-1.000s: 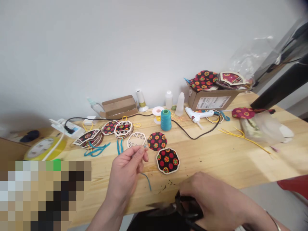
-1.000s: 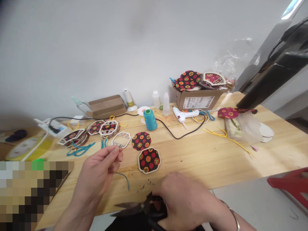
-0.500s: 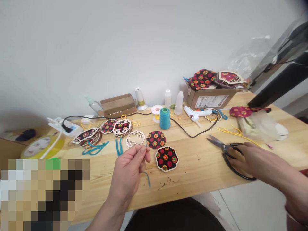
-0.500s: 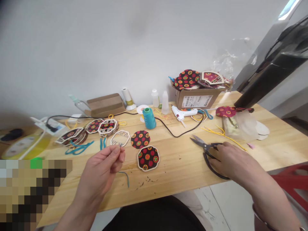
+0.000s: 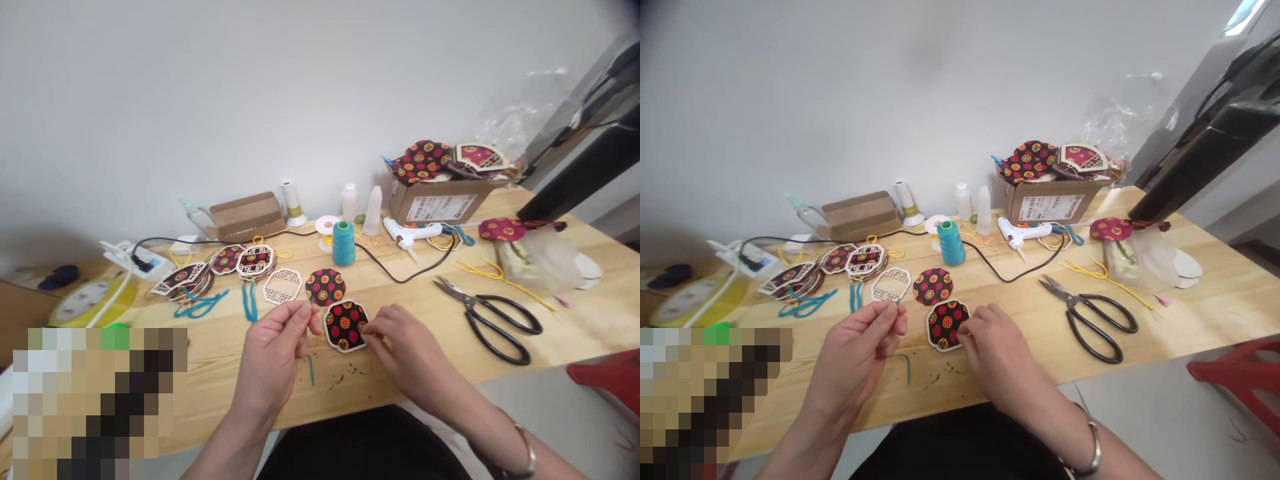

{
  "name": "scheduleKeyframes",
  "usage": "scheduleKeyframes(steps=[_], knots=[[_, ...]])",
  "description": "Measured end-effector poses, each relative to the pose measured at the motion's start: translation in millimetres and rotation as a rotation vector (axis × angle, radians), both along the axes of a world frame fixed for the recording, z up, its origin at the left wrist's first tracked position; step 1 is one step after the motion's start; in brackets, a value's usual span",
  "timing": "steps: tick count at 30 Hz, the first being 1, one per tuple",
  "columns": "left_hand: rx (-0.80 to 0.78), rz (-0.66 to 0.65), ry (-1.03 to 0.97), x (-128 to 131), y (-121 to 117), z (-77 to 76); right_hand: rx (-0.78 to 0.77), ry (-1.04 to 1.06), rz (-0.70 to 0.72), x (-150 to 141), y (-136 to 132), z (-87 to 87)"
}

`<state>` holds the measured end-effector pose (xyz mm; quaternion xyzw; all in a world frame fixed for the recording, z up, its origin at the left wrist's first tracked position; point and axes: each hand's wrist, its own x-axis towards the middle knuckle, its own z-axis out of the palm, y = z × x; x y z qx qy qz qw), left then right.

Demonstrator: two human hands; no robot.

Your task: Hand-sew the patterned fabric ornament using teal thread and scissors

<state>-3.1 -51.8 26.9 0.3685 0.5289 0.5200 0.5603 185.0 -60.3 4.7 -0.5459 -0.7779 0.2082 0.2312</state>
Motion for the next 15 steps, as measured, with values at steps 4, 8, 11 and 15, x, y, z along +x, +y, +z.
scheduleKeyframes(steps=[4,8,11,15], knots=[[-0.003,0.011,-0.01,-1.6,-0.8,-1.4,0.03,-0.188,-0.029,-21.8,-3.2,-6.5],[-0.003,0.014,-0.025,-1.9,-1.0,-2.2,0.085,-0.334,-0.023,-24.1,-3.9,-11.0],[-0.002,0.013,-0.027,-1.6,-1.2,-2.9,0.101,-0.385,0.007,-24.6,-4.2,-13.8],[-0.005,0.011,-0.026,-1.2,-1.2,-3.8,0.109,-0.401,0.037,-25.4,-4.1,-16.8]])
